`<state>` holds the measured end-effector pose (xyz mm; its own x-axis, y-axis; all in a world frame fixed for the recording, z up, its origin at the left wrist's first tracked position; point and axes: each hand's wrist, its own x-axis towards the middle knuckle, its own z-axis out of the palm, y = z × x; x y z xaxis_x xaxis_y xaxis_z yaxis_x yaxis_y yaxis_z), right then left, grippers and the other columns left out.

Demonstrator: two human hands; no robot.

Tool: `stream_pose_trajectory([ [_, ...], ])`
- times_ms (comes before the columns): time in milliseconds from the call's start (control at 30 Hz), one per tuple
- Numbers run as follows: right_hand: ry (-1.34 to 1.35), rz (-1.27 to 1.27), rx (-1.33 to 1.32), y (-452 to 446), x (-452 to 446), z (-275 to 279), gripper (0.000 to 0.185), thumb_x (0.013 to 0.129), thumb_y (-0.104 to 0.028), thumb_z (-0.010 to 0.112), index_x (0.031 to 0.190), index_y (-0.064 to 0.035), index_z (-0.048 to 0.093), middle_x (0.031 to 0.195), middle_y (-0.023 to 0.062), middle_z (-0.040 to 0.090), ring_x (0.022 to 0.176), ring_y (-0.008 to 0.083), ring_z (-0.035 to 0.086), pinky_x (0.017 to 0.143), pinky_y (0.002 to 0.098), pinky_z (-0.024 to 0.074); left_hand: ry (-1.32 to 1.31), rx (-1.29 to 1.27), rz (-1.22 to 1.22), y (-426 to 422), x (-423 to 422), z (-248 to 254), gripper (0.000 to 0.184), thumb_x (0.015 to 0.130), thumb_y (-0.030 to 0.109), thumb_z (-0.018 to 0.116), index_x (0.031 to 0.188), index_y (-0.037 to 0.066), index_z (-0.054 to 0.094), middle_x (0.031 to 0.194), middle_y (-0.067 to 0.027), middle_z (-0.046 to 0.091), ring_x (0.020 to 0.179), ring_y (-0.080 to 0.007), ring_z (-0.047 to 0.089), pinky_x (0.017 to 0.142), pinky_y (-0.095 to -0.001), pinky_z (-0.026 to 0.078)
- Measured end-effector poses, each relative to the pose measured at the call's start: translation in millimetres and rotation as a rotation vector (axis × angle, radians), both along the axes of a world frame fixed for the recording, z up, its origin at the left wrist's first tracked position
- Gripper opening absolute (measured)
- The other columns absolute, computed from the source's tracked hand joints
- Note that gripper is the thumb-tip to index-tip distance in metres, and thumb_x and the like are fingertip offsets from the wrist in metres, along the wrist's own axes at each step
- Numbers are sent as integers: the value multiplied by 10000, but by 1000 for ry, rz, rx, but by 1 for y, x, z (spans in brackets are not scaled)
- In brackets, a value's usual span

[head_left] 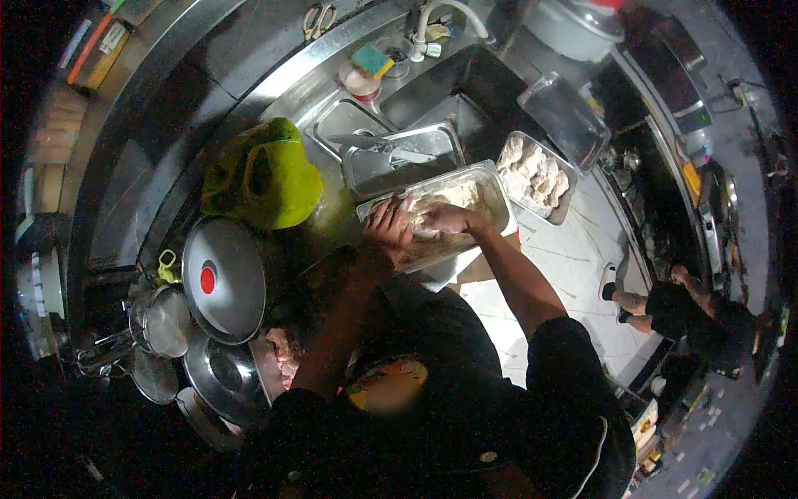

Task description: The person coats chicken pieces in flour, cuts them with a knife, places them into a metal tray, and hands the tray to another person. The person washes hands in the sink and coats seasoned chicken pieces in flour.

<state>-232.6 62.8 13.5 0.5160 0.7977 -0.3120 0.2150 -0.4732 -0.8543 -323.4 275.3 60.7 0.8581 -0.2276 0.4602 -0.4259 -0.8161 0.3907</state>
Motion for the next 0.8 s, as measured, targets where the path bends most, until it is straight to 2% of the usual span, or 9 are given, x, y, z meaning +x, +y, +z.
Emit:
stream_pose_trajectory([
  [67, 236, -39, 63, -5, -1, -10, 595, 821, -338, 736, 1317, -43, 591, 948, 74, 683, 789, 174, 618, 734, 333, 511, 14, -12, -7, 1, 0, -3, 565, 887, 267, 587, 1419, 91, 515, 1271, -157, 608, 1229, -323, 535, 1068, -456, 421],
  [167, 384, -81, -34, -7, 0, 6, 544, 770, -281, 754, 1243, -38, 640, 922, 47, 674, 828, 155, 599, 756, 311, 493, 30, 1, -11, 3, 2, -11, 585, 891, 265, 583, 1444, 100, 487, 1291, -163, 596, 1237, -317, 529, 1075, -449, 420],
  [267, 224, 58, -181, -9, 6, 32, 522, 741, -283, 741, 1188, -26, 665, 941, 69, 687, 860, 182, 614, 775, 321, 500, 65, 32, -9, 3, -1, -7, 601, 892, 255, 579, 1464, 107, 464, 1311, -148, 590, 1241, -310, 528, 1078, -442, 419],
  [367, 100, 148, -270, -20, 11, 29, 531, 796, -373, 700, 1185, -15, 660, 964, 95, 690, 860, 209, 621, 777, 340, 504, 109, 94, 8, 1, -3, 8, 600, 894, 245, 577, 1469, 121, 463, 1321, -130, 590, 1243, -302, 529, 1076, -437, 423],
  [533, -77, 130, -236, -25, 15, -4, 603, 888, -522, 632, 1180, 4, 653, 1002, 139, 693, 860, 255, 633, 779, 371, 510, 155, 108, 99, -3, -8, 7, 611, 879, 248, 591, 1469, 141, 473, 1318, -121, 594, 1242, -290, 534, 1057, -428, 440],
  [667, 144, 172, -28, -24, 12, -14, 579, 845, -482, 689, 1143, 13, 655, 995, 139, 698, 839, 244, 633, 742, 357, 502, 111, 106, 82, 0, -6, 6, 603, 873, 255, 582, 1456, 135, 491, 1281, -124, 611, 1228, -288, 545, 1034, -427, 459],
  [733, 283, 84, 48, -21, 8, 3, 550, 809, -431, 728, 1135, 7, 657, 1012, 144, 697, 852, 248, 633, 748, 354, 498, 66, 112, 72, 2, -4, 0, 588, 874, 254, 571, 1446, 130, 504, 1258, -126, 619, 1214, -290, 555, 1024, -423, 466],
  [800, 407, -117, 100, -24, 2, 23, 528, 764, -367, 766, 1136, -9, 662, 1051, 152, 691, 895, 261, 636, 783, 357, 495, 19, 92, 66, 3, -2, -4, 585, 869, 243, 566, 1439, 128, 509, 1239, -128, 625, 1198, -293, 563, 1027, -421, 465],
])
